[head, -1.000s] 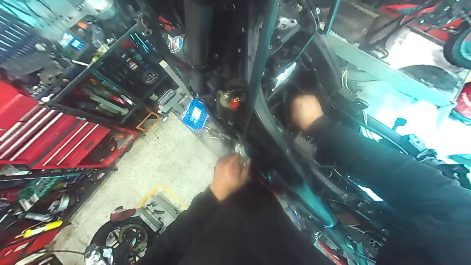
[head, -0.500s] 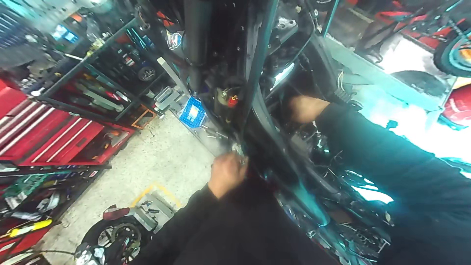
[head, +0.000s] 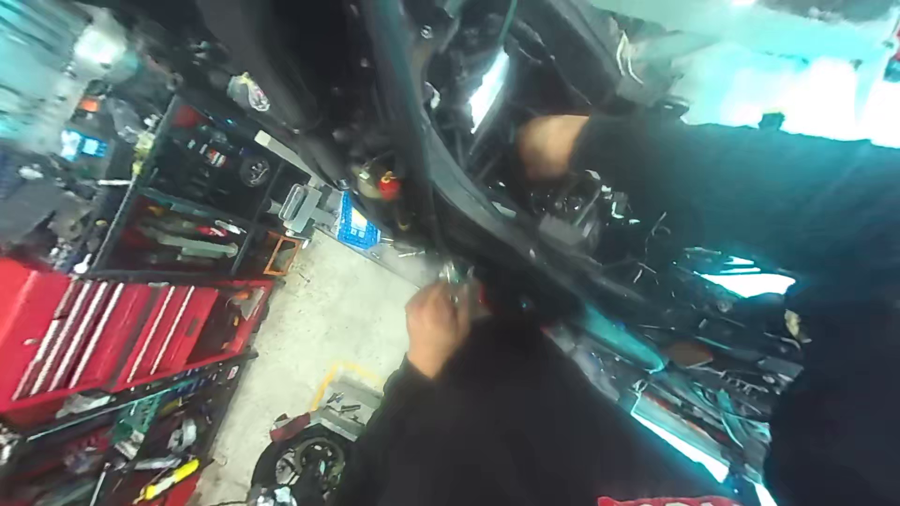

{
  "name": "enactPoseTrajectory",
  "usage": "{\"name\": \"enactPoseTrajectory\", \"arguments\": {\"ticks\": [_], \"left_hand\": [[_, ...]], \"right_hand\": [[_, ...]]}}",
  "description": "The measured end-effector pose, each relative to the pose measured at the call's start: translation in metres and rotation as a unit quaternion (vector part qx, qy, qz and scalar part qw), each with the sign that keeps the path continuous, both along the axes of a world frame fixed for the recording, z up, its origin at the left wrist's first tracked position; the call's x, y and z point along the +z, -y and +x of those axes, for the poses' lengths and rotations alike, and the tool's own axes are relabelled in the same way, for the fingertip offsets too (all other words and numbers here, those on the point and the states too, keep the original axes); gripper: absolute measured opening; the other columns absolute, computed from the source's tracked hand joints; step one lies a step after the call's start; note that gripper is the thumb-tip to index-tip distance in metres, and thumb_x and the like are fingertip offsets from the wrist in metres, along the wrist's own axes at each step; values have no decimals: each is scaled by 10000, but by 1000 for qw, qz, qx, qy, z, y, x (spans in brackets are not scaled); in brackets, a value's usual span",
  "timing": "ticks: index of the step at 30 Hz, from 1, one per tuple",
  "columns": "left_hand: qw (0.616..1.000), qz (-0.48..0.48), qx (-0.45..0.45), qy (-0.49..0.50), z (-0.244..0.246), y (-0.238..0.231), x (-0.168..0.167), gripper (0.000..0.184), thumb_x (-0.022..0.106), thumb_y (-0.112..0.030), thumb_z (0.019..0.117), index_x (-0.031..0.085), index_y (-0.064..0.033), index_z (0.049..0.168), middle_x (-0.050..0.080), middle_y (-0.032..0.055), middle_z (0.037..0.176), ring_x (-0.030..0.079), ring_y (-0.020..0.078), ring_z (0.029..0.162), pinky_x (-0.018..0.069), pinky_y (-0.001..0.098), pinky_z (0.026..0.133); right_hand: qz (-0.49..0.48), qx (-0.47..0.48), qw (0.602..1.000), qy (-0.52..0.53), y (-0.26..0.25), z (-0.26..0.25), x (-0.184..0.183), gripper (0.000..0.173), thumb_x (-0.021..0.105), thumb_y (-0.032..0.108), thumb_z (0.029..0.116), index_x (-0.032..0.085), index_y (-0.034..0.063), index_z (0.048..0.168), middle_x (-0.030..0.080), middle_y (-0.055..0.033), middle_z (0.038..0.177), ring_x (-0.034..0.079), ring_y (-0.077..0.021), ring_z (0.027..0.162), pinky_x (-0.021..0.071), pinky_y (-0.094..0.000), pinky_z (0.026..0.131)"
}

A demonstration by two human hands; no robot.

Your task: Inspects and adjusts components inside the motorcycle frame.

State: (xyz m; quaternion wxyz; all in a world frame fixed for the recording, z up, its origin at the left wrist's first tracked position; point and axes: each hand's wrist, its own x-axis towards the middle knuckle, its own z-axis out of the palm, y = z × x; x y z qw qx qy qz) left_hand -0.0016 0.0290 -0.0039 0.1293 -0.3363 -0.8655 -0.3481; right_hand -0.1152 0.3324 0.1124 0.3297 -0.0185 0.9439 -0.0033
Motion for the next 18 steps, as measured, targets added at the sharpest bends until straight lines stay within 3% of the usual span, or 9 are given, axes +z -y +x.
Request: {"name": "enactPoseTrajectory", "arguments": {"ticks": [3, 5, 9, 12, 15, 18], "left_hand": [[1000, 7, 0, 5, 3, 2, -2, 356, 532, -263, 1024, 650, -45, 769, 649, 90, 718, 636, 196, 630, 535, 351, 575], [1000, 8, -6, 6, 0, 2, -1, 359, 531, -259, 1026, 643, -42, 763, 639, 93, 707, 629, 201, 619, 530, 355, 568], [1000, 12, -14, 17, -1, 3, 0, 347, 529, -250, 1023, 645, -41, 772, 634, 85, 707, 623, 187, 621, 523, 343, 566], [1000, 18, -11, 23, 1, 4, 0, 357, 526, -252, 1029, 636, -41, 763, 625, 87, 701, 620, 187, 621, 520, 338, 565], [999, 16, -17, 24, -1, 3, 1, 361, 518, -252, 1030, 637, -38, 765, 631, 86, 694, 626, 189, 620, 522, 344, 569], [999, 20, -24, 26, -1, 6, 2, 373, 512, -253, 1033, 621, -44, 745, 618, 81, 688, 615, 181, 613, 515, 337, 567]], "right_hand": [[18, -35, 999, -2, 8, 6, 5, 348, 697, 180, 965, 604, -111, 1132, 646, -324, 1086, 647, -509, 1058, 496, -690, 851], [32, -25, 999, 3, 9, 4, 5, 358, 698, 166, 965, 590, -106, 1171, 640, -320, 1119, 640, -499, 1088, 498, -669, 873], [38, 16, 999, 6, 7, -1, 3, 323, 710, 149, 949, 598, -102, 1119, 641, -302, 1057, 652, -481, 1033, 510, -650, 843], [53, 20, 998, 23, 14, -1, 8, 318, 701, 111, 953, 589, -99, 1163, 636, -303, 1079, 648, -483, 1050, 509, -641, 857], [61, 55, 996, 29, 10, -3, 7, 265, 705, 110, 948, 614, -85, 1102, 636, -278, 1033, 651, -462, 1005, 514, -623, 825], [75, 77, 993, 49, 17, -2, 13, 269, 700, 95, 949, 615, -80, 1135, 633, -258, 1049, 647, -435, 1006, 512, -590, 827]]}}
